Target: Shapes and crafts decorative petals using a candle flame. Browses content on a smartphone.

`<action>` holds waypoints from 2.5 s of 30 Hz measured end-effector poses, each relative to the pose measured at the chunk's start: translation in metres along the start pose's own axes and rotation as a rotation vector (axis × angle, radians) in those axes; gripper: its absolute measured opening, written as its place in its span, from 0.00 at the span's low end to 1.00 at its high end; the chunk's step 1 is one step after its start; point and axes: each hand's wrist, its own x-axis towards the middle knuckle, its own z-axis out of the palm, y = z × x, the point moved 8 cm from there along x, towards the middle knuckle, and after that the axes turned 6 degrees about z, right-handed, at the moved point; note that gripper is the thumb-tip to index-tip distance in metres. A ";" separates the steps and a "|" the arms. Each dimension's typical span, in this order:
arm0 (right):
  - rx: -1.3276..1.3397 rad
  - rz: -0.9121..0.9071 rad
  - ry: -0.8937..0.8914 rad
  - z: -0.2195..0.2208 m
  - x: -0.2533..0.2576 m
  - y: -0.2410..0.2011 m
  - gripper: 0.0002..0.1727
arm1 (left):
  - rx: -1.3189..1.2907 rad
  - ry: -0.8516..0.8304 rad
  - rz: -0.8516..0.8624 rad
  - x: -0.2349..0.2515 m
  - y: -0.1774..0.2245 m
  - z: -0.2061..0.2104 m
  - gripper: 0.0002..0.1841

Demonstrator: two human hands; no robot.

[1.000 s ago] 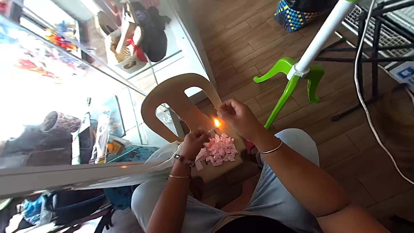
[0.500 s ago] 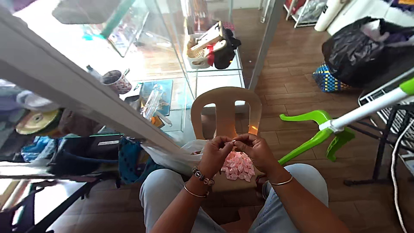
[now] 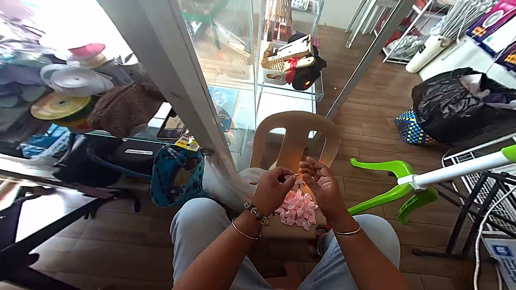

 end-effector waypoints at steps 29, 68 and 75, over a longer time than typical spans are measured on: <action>-0.056 0.125 0.167 -0.067 -0.012 0.011 0.27 | 0.342 -0.567 -0.284 -0.002 -0.090 0.087 0.15; -0.368 0.098 0.148 -0.040 -0.006 0.017 0.24 | 0.884 -0.359 -0.321 -0.007 -0.132 0.030 0.20; -0.538 0.318 -0.257 -0.004 -0.015 0.052 0.33 | 0.685 -0.295 0.023 -0.006 -0.048 0.033 0.16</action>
